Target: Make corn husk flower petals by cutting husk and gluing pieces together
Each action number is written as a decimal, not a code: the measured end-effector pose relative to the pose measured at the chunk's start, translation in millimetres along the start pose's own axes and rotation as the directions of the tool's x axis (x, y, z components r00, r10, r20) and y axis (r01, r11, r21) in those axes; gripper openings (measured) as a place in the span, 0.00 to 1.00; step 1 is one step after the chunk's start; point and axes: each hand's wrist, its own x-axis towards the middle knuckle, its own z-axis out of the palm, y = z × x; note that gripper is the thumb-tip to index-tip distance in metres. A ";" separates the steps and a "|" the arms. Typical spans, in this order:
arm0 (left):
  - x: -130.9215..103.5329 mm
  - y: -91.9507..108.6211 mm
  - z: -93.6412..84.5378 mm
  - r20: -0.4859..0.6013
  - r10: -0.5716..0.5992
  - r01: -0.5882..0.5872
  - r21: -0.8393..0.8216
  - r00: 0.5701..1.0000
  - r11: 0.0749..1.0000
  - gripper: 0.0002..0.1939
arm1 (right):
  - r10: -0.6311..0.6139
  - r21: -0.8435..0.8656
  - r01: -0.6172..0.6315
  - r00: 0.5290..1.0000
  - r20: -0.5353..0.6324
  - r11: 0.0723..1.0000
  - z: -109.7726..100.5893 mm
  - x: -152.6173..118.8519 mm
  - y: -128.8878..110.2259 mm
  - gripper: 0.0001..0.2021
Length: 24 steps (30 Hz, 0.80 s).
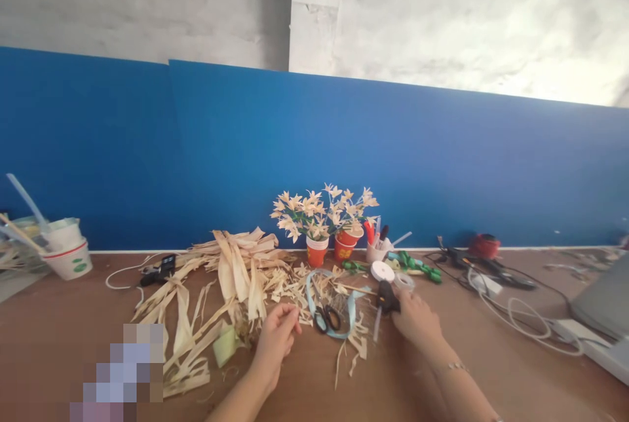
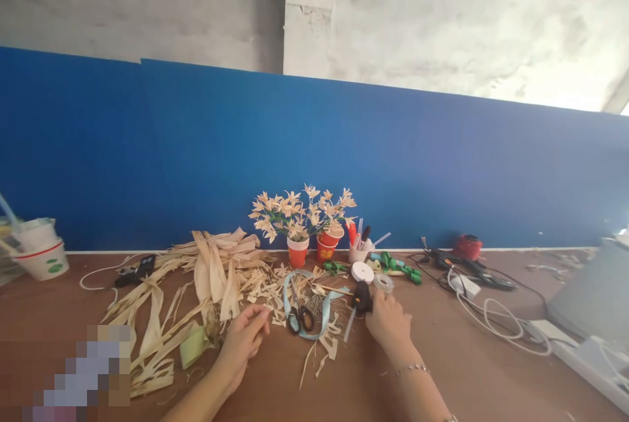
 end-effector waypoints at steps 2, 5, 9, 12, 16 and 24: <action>0.9 0.8 -0.2 -0.005 -0.008 0.008 0.007 1.000 1.000 0.21 | 0.041 0.171 -0.028 0.997 -0.072 0.985 -6.3 1.2 0.1 0.17; 1.3 1.7 0.0 0.014 -0.019 0.019 0.012 1.000 1.000 0.20 | 0.012 0.578 0.105 0.981 -0.196 0.809 -14.2 -4.8 -20.5 0.14; -1.0 1.9 0.1 0.084 -0.031 0.030 0.007 0.996 1.000 0.20 | -0.188 0.862 0.288 0.955 -0.228 0.417 -9.9 -23.4 -79.2 0.10; -1.4 1.8 -1.5 0.099 -0.024 0.024 0.000 0.995 1.000 0.20 | -0.284 0.910 0.284 0.938 -0.199 0.301 -1.3 -34.3 -112.3 0.08; -0.1 6.0 -4.9 -0.035 0.067 -0.068 -0.039 0.997 0.997 0.19 | -0.334 0.939 0.209 0.936 -0.111 0.272 7.7 -40.1 -117.6 0.09; -10.0 26.1 3.2 0.080 -0.028 0.050 -0.290 0.996 0.956 0.14 | -0.467 0.935 0.228 0.881 -0.079 0.271 -0.7 -51.7 -113.2 0.06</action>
